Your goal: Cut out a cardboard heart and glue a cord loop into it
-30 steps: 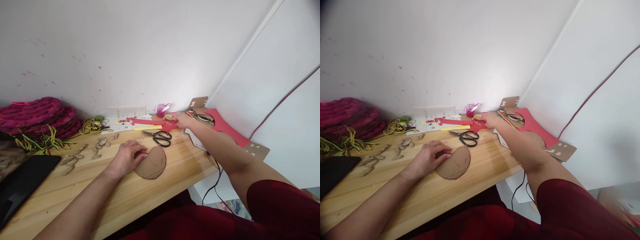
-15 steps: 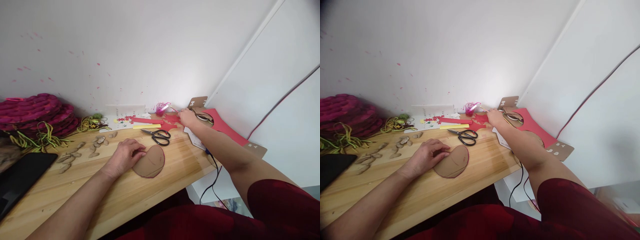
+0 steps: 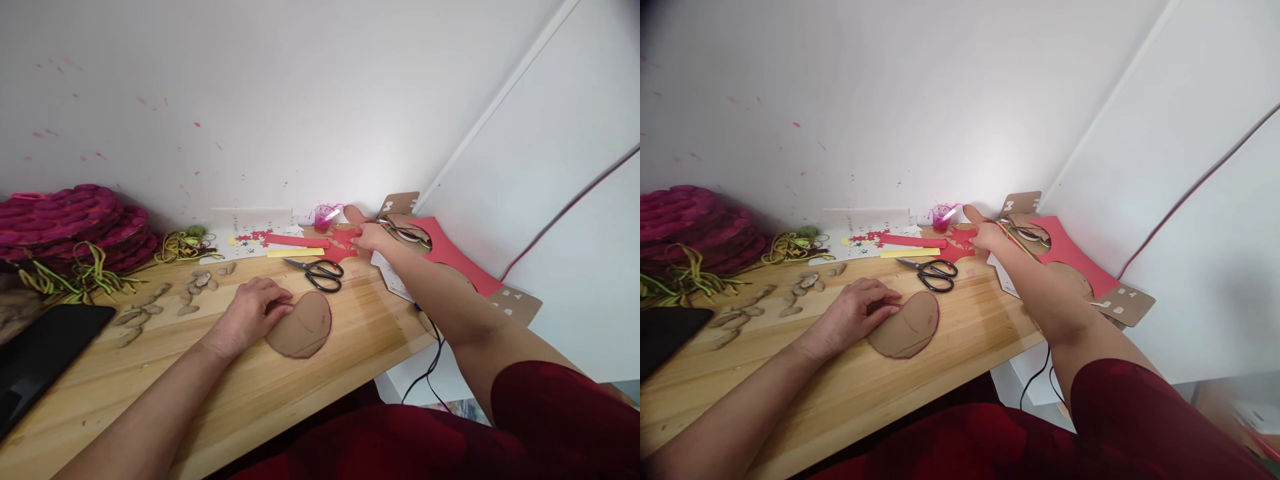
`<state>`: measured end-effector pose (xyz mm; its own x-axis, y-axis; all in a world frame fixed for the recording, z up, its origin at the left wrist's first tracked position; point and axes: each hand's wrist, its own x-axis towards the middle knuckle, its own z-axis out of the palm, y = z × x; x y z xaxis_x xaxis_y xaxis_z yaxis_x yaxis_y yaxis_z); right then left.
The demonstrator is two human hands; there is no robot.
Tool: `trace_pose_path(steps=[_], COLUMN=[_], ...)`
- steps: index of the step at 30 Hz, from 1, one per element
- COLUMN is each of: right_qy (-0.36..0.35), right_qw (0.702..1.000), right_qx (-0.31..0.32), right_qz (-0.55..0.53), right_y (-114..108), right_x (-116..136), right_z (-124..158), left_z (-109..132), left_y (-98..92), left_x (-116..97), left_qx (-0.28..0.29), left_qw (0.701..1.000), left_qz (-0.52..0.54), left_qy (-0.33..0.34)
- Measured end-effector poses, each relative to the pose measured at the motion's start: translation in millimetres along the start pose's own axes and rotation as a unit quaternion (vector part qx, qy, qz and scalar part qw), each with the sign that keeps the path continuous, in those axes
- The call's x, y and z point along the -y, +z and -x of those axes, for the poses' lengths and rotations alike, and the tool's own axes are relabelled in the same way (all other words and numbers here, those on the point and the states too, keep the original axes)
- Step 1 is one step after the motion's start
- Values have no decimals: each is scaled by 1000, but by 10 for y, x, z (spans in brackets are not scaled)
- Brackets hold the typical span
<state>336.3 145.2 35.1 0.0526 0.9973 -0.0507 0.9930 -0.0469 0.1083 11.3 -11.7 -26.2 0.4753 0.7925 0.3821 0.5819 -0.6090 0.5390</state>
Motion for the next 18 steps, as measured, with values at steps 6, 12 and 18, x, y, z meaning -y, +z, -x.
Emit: trace_pose_path(steps=[6, 12, 18], right_qy=[9, 37, 35], right_qw=[999, 997, 994], right_qx=[35, 47, 61], right_qz=[-32, -52, -88], right_y=[-10, -23, -29], right_x=[-36, -52, -45], right_z=[-68, -118, -79], left_z=[11, 4, -12], left_y=[-8, -17, 0], left_x=[5, -3, 8], left_qx=[0, 9, 11], left_qw=[1000, 1000, 1000], left_qz=[9, 11, 10], left_qy=[3, 1, -4])
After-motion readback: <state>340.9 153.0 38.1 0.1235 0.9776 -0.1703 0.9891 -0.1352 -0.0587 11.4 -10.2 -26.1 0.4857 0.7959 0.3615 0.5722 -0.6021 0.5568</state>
